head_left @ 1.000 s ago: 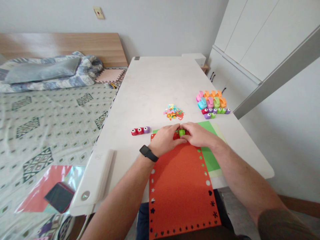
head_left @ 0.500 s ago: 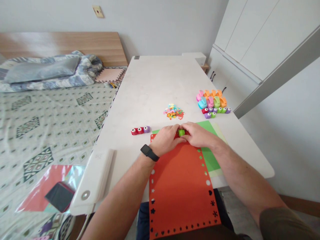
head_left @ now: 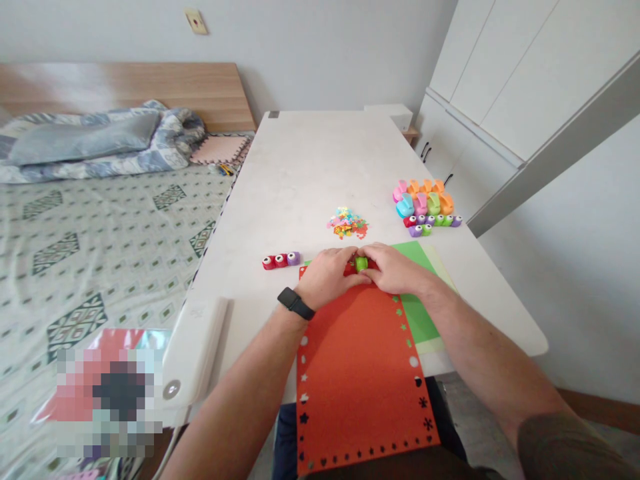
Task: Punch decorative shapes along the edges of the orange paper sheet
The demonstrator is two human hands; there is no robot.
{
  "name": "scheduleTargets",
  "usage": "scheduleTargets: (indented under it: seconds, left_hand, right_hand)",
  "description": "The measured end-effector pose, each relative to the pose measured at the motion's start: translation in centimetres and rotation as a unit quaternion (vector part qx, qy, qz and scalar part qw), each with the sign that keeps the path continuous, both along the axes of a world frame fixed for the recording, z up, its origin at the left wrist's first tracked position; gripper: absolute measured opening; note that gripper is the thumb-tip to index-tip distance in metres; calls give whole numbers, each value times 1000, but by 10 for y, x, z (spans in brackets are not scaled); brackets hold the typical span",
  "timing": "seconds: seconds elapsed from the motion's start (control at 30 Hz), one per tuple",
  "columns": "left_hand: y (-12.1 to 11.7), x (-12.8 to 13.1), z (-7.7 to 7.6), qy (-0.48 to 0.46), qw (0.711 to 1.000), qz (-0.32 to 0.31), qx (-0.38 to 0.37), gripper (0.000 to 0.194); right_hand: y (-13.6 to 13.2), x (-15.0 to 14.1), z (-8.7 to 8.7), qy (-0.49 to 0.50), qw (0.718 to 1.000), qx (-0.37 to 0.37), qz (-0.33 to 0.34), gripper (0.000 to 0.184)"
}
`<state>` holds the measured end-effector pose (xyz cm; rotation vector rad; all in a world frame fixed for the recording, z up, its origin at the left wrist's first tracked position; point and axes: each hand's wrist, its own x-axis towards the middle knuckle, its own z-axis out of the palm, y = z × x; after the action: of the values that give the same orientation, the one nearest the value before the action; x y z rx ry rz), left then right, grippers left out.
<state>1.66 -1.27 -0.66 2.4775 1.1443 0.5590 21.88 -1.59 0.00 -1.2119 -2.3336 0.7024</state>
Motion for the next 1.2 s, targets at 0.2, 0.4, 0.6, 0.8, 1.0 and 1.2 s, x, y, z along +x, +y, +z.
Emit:
scheduleTargets:
  seconds: [0.2, 0.4, 0.6, 0.8, 1.0, 1.2]
  left_hand:
    - [-2, -8, -2, 8, 999, 35, 17, 67]
    - [-1, -12, -6, 9, 999, 43, 0, 44]
    - [-1, -13, -10, -20, 998, 48, -20, 33]
    - [-2, -12, -10, -23, 998, 49, -32, 28]
    - [-2, -12, -11, -27, 999, 41, -20, 28]
    - [-4, -12, -11, -24, 999, 29, -8, 31]
  right_hand:
    - [1, 3, 1, 2, 1000, -7, -20, 30]
    - [2, 5, 3, 35, 998, -34, -47, 31]
    - [7, 8, -3, 121, 986, -69, -91, 30]
    - [14, 9, -13, 244, 949, -147, -133, 35]
    - [16, 9, -13, 333, 908, -206, -151, 36]
    - [18, 9, -15, 333, 901, -215, -179, 46]
